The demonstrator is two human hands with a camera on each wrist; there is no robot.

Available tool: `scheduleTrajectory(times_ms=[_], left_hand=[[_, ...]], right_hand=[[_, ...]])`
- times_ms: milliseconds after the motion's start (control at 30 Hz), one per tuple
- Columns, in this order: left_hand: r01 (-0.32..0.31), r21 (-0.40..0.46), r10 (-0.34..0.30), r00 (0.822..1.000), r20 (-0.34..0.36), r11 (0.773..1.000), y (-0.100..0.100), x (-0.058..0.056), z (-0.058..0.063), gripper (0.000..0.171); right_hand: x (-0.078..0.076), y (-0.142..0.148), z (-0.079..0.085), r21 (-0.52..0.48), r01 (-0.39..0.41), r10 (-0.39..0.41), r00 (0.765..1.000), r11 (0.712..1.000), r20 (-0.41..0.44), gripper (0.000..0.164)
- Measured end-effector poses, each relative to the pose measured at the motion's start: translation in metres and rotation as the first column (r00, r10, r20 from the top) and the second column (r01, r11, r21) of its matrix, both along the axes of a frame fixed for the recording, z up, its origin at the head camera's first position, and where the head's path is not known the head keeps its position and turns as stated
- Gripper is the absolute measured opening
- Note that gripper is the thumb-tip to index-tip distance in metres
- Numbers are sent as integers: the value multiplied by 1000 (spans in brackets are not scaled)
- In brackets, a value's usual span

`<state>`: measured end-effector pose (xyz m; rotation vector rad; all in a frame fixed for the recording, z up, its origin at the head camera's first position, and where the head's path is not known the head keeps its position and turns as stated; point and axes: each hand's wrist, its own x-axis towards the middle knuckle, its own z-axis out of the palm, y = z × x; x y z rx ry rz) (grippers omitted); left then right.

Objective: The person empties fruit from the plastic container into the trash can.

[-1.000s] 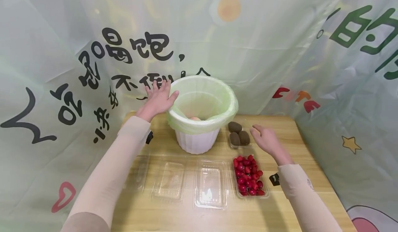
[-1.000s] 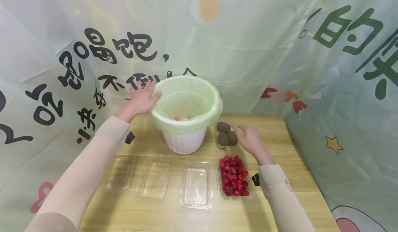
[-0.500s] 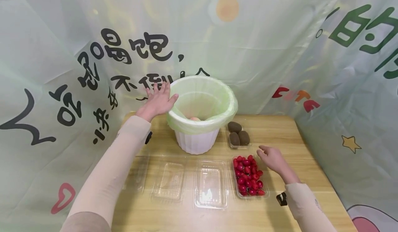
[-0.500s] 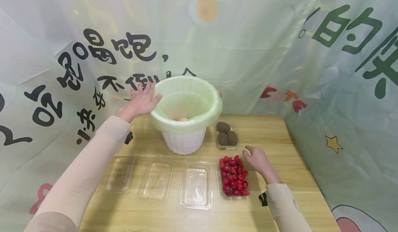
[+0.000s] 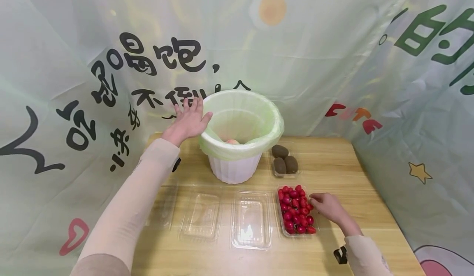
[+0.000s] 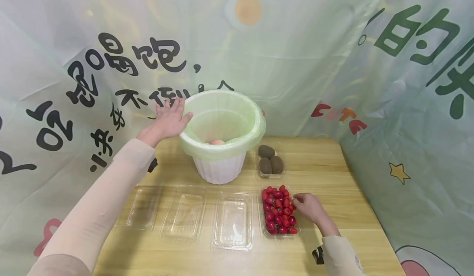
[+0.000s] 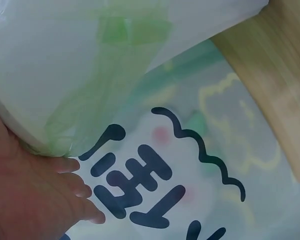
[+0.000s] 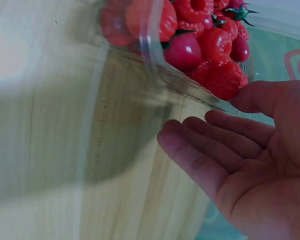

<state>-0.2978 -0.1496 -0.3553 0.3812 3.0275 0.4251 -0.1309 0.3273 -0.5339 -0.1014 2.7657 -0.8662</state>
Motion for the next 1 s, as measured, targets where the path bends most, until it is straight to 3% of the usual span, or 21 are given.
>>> scheduleTrajectory(times_ms=[167, 367, 633, 1000], left_hand=[[-2, -13, 2, 1000, -1, 1000, 0, 1, -1, 81], [-4, -9, 4, 1000, 1, 1000, 1, 0, 0, 80], [-4, -3, 4, 1000, 9, 1000, 2, -1, 1, 79], [0, 4, 0, 1000, 10, 1000, 2, 2, 3, 78]], right_hand=[[2, -1, -5, -150, 100, -88, 993, 984, 82, 37], [-1, 1, -8, -224, 184, -141, 970, 957, 196, 42], [-8, 6, -8, -288, 225, -126, 937, 931, 325, 47], [-14, 13, -16, -310, 272, -136, 907, 911, 399, 54]])
